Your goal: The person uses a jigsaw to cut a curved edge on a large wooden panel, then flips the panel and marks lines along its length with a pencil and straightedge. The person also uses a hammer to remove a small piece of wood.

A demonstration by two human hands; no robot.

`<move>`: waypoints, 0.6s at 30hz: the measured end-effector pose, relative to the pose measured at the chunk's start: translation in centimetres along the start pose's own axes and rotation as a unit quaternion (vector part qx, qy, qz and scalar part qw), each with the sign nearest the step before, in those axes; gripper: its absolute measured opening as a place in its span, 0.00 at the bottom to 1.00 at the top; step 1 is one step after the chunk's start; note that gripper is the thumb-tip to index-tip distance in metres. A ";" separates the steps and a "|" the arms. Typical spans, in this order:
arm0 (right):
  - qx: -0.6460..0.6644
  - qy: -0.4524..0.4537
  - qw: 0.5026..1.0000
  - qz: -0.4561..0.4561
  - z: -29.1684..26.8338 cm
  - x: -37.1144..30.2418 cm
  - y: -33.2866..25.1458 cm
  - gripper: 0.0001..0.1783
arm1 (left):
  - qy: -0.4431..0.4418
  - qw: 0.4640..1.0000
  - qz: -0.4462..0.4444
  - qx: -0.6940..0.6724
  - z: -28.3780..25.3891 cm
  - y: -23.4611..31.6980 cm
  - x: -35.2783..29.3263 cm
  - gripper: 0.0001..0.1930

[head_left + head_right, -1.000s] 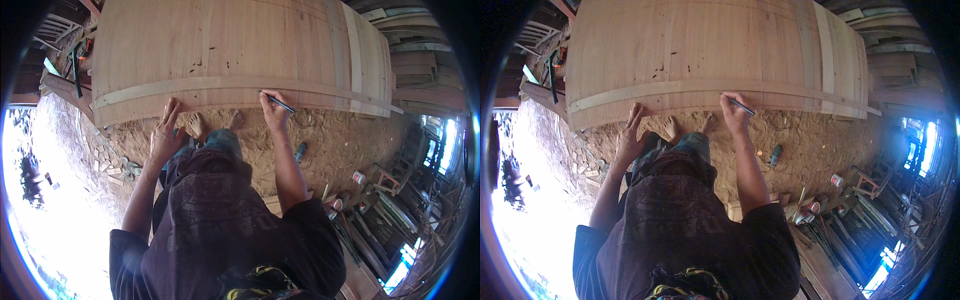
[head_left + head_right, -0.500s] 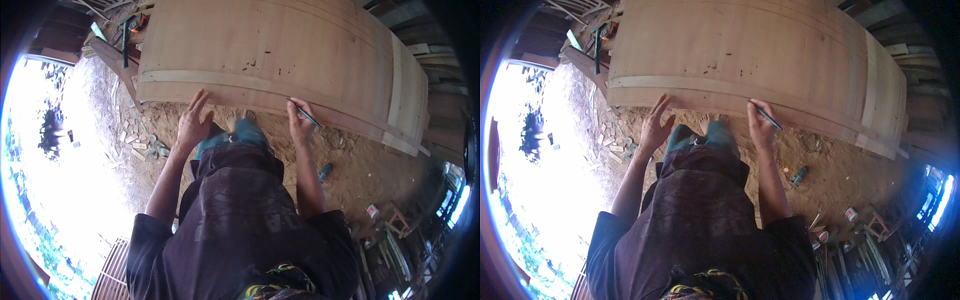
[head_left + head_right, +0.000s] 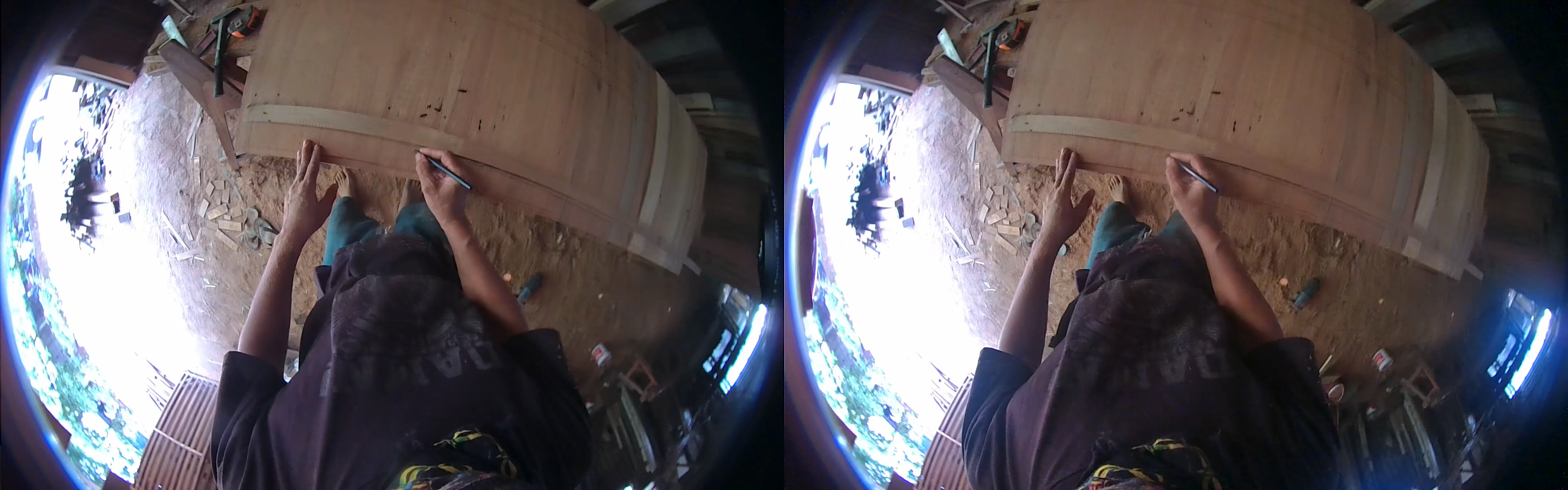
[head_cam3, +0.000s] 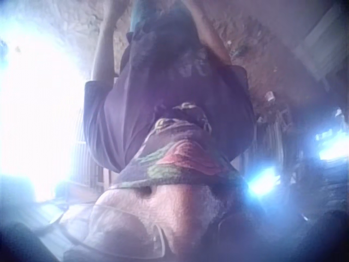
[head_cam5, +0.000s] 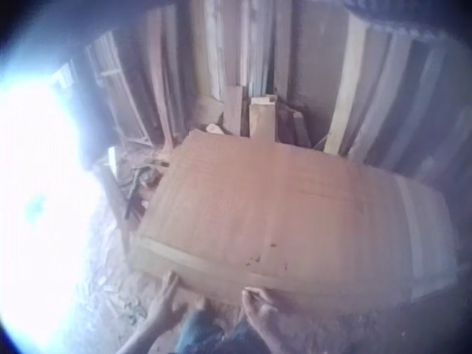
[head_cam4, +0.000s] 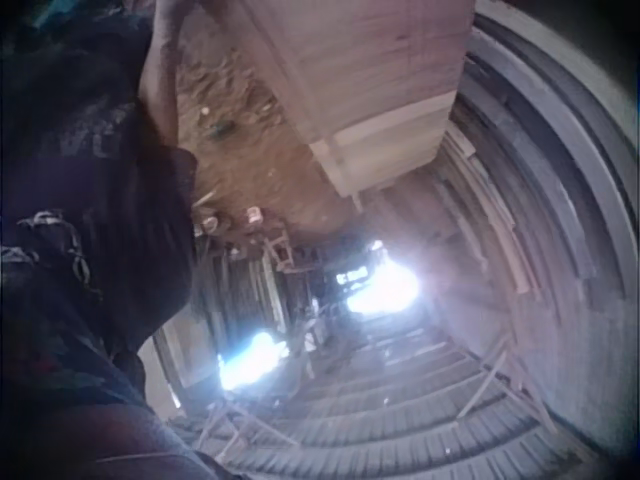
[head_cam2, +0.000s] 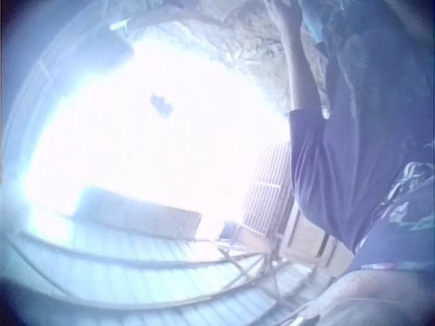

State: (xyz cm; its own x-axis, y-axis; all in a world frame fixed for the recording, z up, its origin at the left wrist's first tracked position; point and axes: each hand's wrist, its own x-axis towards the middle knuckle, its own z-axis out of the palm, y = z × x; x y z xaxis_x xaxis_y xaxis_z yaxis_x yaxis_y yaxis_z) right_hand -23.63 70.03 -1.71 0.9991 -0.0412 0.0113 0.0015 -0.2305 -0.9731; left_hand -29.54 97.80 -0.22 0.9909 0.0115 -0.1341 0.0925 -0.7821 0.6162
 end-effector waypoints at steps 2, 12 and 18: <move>-0.030 -0.001 1.000 0.001 0.0 0.1 -0.2 0.07 | -0.028 1.000 -0.008 0.009 -0.6 -0.2 -0.6 0.47; -0.033 0.055 0.998 -0.001 1.1 -0.2 0.8 0.07 | -0.092 0.994 0.030 -0.049 -2.5 -1.5 0.3 0.48; -0.072 0.043 0.996 -0.009 0.7 -0.1 0.1 0.06 | -0.113 0.992 0.020 -0.053 -3.3 -1.5 0.5 0.48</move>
State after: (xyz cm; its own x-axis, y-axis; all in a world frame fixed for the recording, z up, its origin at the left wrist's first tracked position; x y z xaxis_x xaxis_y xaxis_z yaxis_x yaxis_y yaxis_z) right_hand -23.66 70.69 -1.95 0.9917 -0.1165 0.0548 0.0081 -0.3681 -0.9298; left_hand -28.89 101.01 1.31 0.9481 -0.1662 -0.2710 0.0759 -0.7096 0.7006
